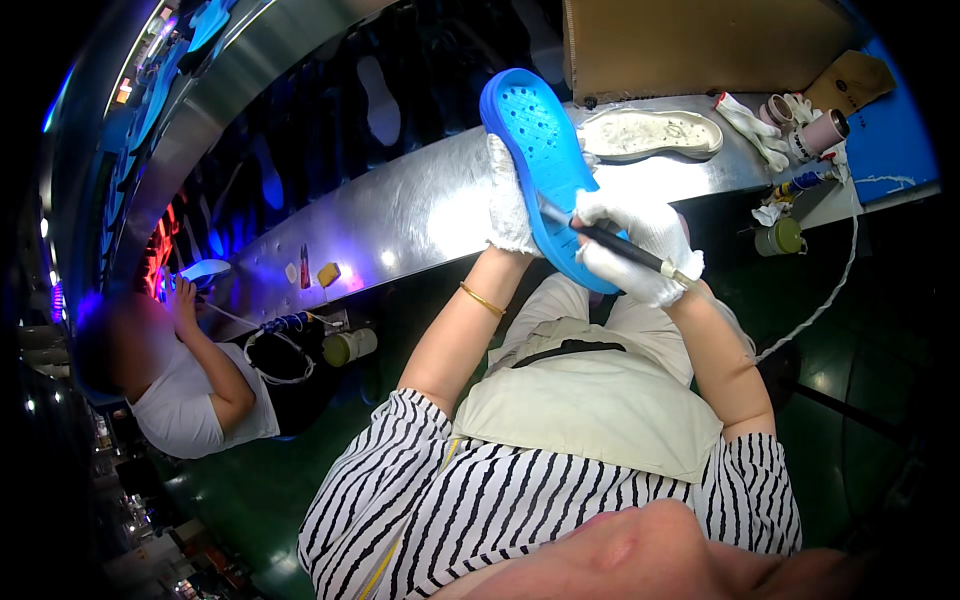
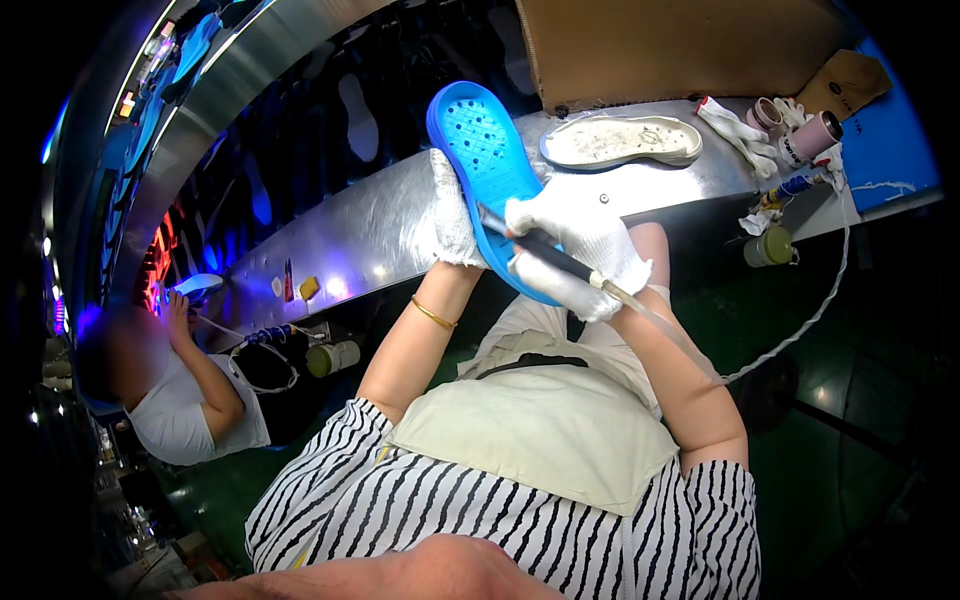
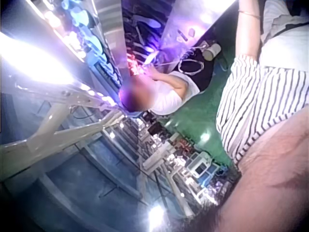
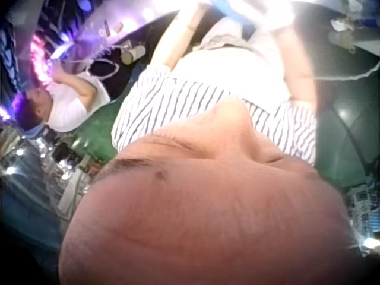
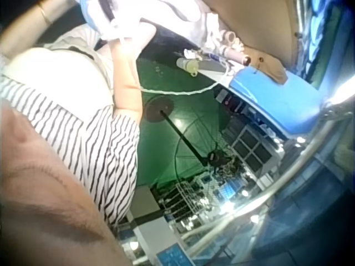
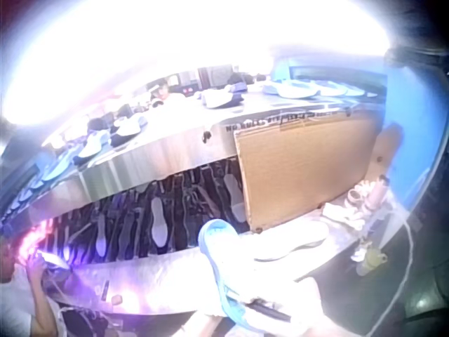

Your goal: The person applies a liquid to the edges and surface of a blue shoe sole using a hand-held applicator tool and then moves the sole towards a conveyor belt.

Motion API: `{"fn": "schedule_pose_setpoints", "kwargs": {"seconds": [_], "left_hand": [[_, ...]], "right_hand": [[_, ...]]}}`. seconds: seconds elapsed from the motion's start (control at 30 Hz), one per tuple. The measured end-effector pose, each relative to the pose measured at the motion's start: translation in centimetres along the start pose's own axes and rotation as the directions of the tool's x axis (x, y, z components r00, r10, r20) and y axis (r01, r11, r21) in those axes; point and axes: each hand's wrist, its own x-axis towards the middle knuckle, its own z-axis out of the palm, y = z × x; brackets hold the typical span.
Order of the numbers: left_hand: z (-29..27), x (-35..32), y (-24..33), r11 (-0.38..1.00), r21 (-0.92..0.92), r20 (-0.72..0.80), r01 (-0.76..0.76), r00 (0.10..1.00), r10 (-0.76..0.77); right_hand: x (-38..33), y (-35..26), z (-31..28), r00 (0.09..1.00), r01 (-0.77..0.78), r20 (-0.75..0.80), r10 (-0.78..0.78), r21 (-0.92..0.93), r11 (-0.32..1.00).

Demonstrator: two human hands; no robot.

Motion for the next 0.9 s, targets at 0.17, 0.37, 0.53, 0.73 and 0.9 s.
{"fn": "schedule_pose_setpoints", "kwargs": {"seconds": [0.17,0.37,0.53,0.73,0.9], "left_hand": [[-0.1,-0.2,1.0,0.996,0.093,-0.071,-0.004,0.997,0.01],[0.7,0.2,2.0,0.998,0.064,-0.091,-0.02,0.996,0.026],[1.4,-1.0,0.9,0.933,-0.35,0.103,0.081,0.994,-0.048],[0.8,-1.5,-1.5,0.959,-0.258,0.209,0.114,0.976,-0.06],[1.3,-0.2,-0.3,0.993,-0.114,0.254,0.012,0.967,0.017]], "right_hand": [[-0.4,-0.2,-0.6,0.986,-0.169,0.01,0.169,0.026,0.985],[-0.9,-0.7,-0.1,0.965,-0.258,0.092,0.245,0.189,0.948],[0.2,1.3,-2.2,0.976,-0.201,-0.044,0.215,0.207,0.957],[-0.1,1.2,-2.4,0.955,-0.206,-0.115,0.272,0.401,0.893],[-1.3,-1.2,-0.1,0.996,-0.019,-0.082,0.044,0.289,0.957]]}}
